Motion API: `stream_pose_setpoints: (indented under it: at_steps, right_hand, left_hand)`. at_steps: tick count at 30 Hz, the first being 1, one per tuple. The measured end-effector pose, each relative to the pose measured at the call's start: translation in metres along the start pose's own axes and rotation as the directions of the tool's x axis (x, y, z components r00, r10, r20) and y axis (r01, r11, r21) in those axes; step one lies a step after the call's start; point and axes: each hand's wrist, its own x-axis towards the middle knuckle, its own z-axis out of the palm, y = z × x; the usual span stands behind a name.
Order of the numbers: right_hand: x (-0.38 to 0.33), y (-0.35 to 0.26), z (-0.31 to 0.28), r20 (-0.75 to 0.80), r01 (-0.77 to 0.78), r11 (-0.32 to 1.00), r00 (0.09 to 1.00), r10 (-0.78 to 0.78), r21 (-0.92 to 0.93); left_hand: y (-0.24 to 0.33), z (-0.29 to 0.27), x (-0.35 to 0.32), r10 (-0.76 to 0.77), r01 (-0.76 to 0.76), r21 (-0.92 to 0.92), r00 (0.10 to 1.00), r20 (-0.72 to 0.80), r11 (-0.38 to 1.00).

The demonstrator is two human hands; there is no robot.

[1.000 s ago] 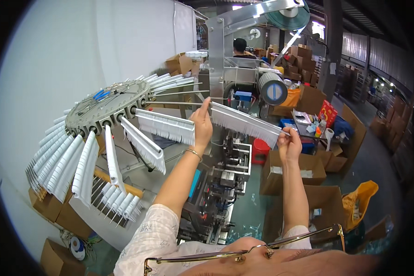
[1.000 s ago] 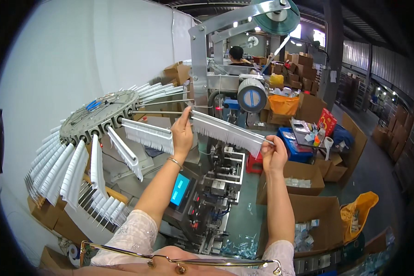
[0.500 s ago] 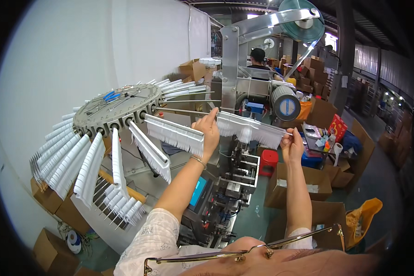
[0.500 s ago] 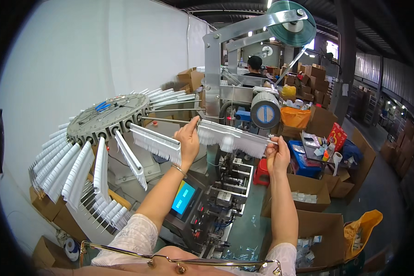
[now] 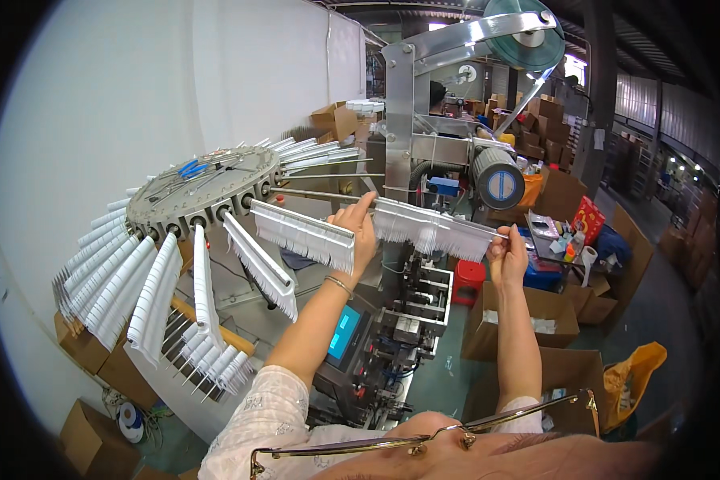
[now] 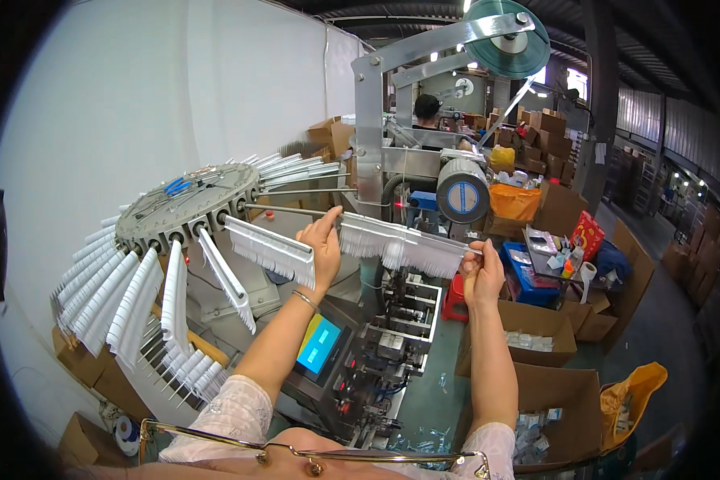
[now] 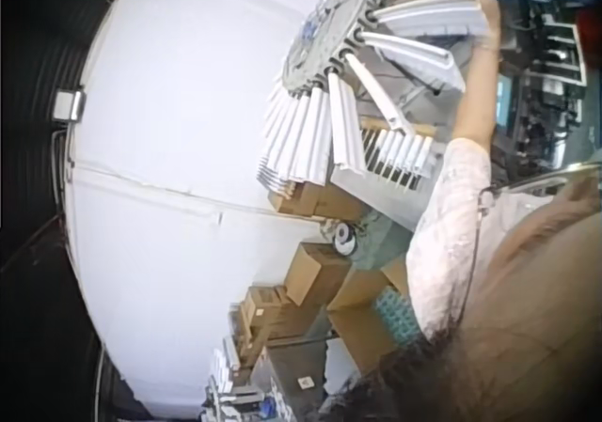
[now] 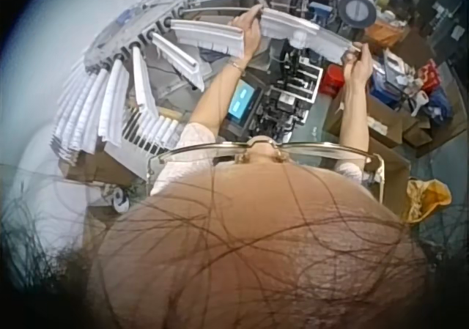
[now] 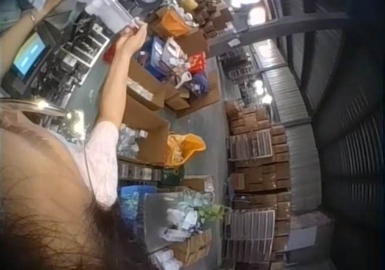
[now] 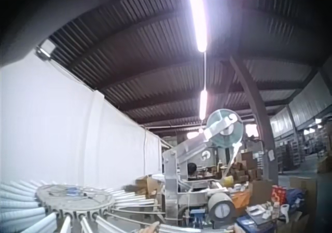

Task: The person removes plastic brush strips from a rotary machine using a metal rod, slides them onto a wooden rack, carries a loaded rack over to a storage stack, and returns to operating the machine.

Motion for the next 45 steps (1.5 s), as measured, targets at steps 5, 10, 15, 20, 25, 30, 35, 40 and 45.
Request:
stream_pose_setpoints:
  at_steps: [5,10,15,20,25,30,35,40,45]
  right_hand:
    - [0.004,0.012,0.038,0.193,-0.004,0.994,0.981,0.025,-0.108]
    - [0.014,0.054,0.083,0.171,0.034,0.905,0.984,0.043,-0.423]
    - [0.011,0.093,0.119,0.249,-0.074,0.908,0.950,0.191,-0.413]
    - [0.011,0.095,0.116,0.240,-0.066,0.911,0.954,0.177,-0.407]
    - [0.010,0.095,0.116,0.214,-0.062,0.913,0.963,0.160,-0.403]
    - [0.007,0.099,0.121,0.202,-0.066,0.931,0.968,0.146,-0.358]
    - [0.007,0.102,0.122,0.199,-0.058,0.945,0.972,0.127,-0.323]
    - [0.008,0.103,0.122,0.191,-0.036,0.944,0.976,0.103,-0.327]
    - [0.007,0.106,0.129,0.151,-0.029,0.957,0.986,0.075,-0.287]
  left_hand:
    - [-0.018,0.000,-0.011,-0.137,0.142,0.037,0.984,-0.116,0.989]
    - [-0.014,-0.004,-0.085,0.121,-0.093,0.179,0.981,-0.152,0.980]
    - [0.019,-0.052,-0.147,-0.003,0.006,-0.017,0.980,0.200,1.000]
    - [0.013,-0.092,-0.169,-0.107,0.109,0.006,0.956,0.272,0.994]
    - [0.017,-0.119,-0.177,-0.078,0.089,-0.024,0.955,0.286,0.996]
    - [0.023,-0.143,-0.187,-0.133,0.157,-0.034,0.920,0.369,0.987]
    - [0.020,-0.164,-0.204,-0.183,0.205,-0.017,0.905,0.383,0.979]
    - [0.015,-0.182,-0.219,-0.227,0.250,-0.002,0.882,0.414,0.968]
    - [0.014,-0.193,-0.225,-0.271,0.296,0.016,0.850,0.451,0.955]
